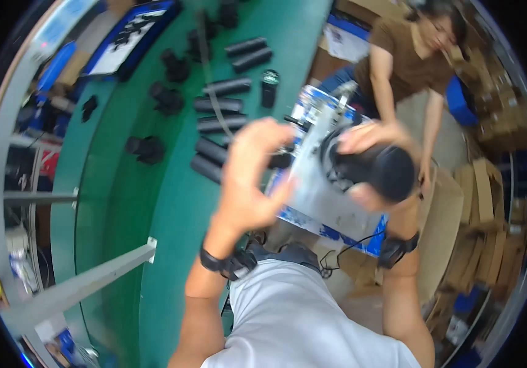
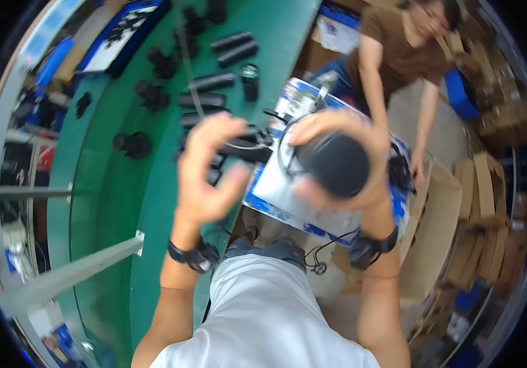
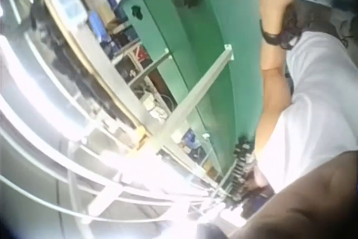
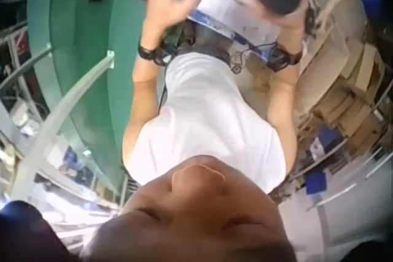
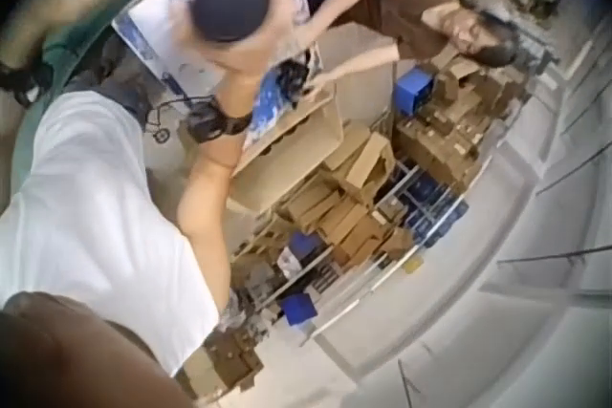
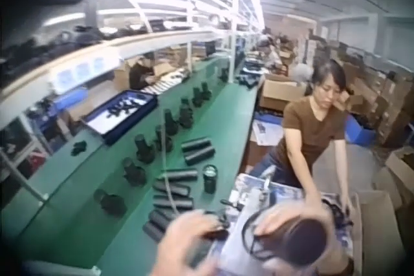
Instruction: The person picks up a base and a cylinder, fits them together, and places the assembly into a machine to be pressed. After the machine cycle, the person removes the assembled unit and sets it on the table, repeating the process.
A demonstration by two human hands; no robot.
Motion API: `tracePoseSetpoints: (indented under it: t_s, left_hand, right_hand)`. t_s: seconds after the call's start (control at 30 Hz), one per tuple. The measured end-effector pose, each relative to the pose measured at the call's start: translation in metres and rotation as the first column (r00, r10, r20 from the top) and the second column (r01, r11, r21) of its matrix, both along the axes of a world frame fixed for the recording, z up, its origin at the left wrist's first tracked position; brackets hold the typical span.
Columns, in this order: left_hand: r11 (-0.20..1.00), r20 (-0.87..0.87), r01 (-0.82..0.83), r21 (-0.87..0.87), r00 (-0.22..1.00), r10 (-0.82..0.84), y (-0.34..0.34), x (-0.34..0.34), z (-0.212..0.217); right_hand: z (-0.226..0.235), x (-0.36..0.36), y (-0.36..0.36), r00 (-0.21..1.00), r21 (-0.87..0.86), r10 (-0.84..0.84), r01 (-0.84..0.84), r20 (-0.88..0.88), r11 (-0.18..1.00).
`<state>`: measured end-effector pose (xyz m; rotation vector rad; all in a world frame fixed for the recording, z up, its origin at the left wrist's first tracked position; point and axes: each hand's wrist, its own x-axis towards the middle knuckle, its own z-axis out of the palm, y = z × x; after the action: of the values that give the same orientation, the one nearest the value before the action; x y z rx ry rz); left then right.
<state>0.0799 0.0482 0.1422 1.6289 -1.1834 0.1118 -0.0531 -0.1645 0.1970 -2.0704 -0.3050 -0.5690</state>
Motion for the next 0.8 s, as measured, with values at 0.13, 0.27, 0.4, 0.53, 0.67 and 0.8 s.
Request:
tracePoseSetpoints:
  t_s: [0.13, 0.27, 0.4, 0.53, 0.67, 0.8]
  left_hand:
    - [0.994, -0.236, 0.042, 0.1, 0.972, -0.017, 0.037, -0.039, -0.019]
    - [0.862, -0.485, -0.464, 0.204, 0.717, 0.501, 0.112, -0.008, -0.076]
    - [0.487, -0.47, -0.865, 0.122, 0.382, 0.796, 0.222, 0.091, -0.153]
    - [0.188, -0.285, -0.936, 0.297, 0.101, 0.953, 0.289, 0.151, -0.221]
    - [0.252, -0.252, -0.872, 0.42, 0.154, 0.955, 0.289, 0.18, -0.222]
    - [0.12, 0.048, -0.928, 0.352, 0.146, 0.988, 0.258, 0.181, -0.201]
  right_hand:
    - [-0.061, 0.025, 0.098, 0.992, 0.204, 0.067, -0.043, -0.111, 0.978]
    - [-0.085, 0.018, 0.137, 0.95, 0.07, 0.043, -0.022, -0.308, 0.997]
    - [-0.122, -0.019, 0.122, 0.864, 0.124, 0.15, -0.102, -0.48, 0.987]
    - [-0.142, -0.062, 0.104, 0.757, 0.108, 0.004, 0.088, -0.653, 0.99]
    - [-0.149, -0.091, 0.098, 0.671, 0.127, -0.096, 0.275, -0.735, 0.953]
    - [-0.158, -0.115, 0.097, 0.644, 0.203, -0.122, 0.407, -0.756, 0.89]
